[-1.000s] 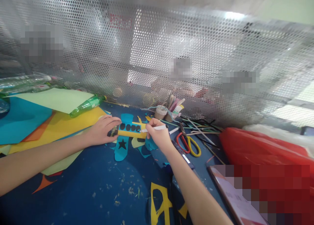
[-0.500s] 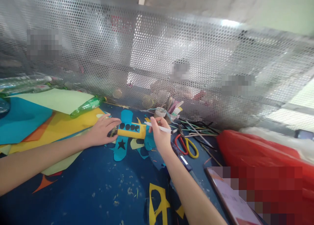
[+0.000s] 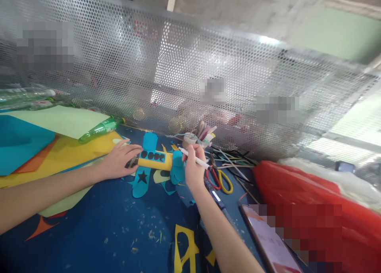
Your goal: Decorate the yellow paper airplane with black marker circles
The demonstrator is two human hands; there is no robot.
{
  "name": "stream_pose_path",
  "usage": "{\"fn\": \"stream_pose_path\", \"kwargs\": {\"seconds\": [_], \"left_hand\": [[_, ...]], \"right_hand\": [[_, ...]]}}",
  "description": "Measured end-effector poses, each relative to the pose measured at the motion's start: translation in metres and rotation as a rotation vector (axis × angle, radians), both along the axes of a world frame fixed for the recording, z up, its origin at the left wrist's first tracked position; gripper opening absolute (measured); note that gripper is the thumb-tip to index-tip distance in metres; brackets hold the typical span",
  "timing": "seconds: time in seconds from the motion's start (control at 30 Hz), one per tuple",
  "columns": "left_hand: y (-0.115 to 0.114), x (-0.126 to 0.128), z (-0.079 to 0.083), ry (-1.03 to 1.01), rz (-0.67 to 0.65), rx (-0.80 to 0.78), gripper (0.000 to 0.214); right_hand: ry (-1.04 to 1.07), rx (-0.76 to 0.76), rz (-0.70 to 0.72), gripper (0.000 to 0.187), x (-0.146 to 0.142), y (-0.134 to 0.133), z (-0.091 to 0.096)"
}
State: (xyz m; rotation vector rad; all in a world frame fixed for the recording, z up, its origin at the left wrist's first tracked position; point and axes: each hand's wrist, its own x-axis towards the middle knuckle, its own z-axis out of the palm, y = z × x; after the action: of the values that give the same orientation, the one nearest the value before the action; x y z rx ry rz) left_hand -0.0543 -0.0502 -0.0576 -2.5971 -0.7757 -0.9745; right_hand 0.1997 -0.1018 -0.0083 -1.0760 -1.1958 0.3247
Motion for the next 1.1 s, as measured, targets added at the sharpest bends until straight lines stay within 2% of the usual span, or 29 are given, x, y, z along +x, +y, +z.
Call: {"fn": "stream_pose_path", "kwargs": {"seconds": [0.1,0.23,0.33,0.5,1.1], "left_hand": [[0.0,0.0,0.0,0.008,0.004,-0.012,0.043],[0.001,0.0,0.0,0.006,0.001,-0.028,0.044],[0.001,0.001,-0.001,-0.001,-0.005,-0.04,0.045],[0.0,0.002,-0.001,0.004,0.006,-0.034,0.044],[0.002,0.0,-0.002,-0.002,-0.01,-0.038,0.044]], "right_hand": [[-0.086,-0.064,0.055,0.026,-0.001,-0.001,-0.002],[-0.106,-0.17,0.159,0.016,0.0,0.002,-0.008],[-0.111,-0.202,0.193,0.02,0.0,0.004,-0.011],[-0.122,-0.238,0.21,0.031,0.001,0.003,-0.011],[-0.143,-0.263,0.208,0.029,-0.001,0.004,-0.009]]}}
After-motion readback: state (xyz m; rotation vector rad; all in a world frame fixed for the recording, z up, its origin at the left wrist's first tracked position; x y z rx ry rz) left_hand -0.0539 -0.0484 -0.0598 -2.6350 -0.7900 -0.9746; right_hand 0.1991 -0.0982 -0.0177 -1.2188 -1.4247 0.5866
